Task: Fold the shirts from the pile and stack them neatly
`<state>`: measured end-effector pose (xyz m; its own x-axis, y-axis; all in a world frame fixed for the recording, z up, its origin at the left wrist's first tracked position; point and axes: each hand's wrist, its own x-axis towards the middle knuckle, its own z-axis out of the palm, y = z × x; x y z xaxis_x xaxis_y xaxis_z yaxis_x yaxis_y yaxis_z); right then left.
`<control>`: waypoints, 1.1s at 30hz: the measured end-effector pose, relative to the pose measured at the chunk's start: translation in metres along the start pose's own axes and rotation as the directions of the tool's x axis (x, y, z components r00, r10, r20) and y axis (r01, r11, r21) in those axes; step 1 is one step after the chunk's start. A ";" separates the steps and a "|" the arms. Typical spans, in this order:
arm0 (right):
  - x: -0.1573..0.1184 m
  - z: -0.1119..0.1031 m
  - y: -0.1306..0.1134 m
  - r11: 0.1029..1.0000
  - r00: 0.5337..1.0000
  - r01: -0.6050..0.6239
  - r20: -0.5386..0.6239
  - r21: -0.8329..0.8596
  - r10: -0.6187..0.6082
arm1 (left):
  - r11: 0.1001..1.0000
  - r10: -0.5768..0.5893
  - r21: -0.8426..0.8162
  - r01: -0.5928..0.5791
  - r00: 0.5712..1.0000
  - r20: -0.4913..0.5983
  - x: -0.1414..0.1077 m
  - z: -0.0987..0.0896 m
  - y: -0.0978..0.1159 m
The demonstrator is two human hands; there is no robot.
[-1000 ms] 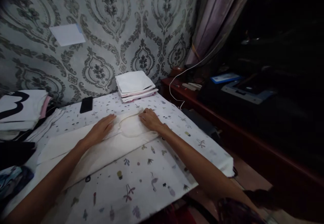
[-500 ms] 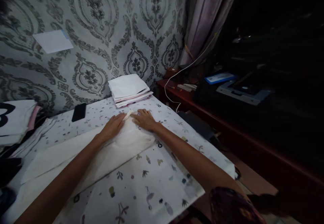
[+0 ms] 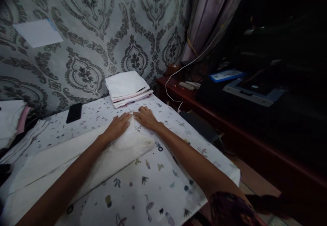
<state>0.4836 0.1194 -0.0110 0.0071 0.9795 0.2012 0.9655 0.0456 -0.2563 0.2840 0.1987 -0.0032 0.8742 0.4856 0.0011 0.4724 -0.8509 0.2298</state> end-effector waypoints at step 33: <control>-0.009 -0.003 -0.006 0.975 0.994 0.027 0.102 0.220 -0.051 | 0.892 -0.445 0.038 0.450 0.891 -0.091 -0.176 -0.032 -0.070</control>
<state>0.4784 0.1101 -0.0082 -0.0684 0.9908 0.1169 0.8843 0.1145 -0.4528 0.0936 0.1792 0.0114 0.5583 0.8295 -0.0132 0.8190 -0.5485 0.1689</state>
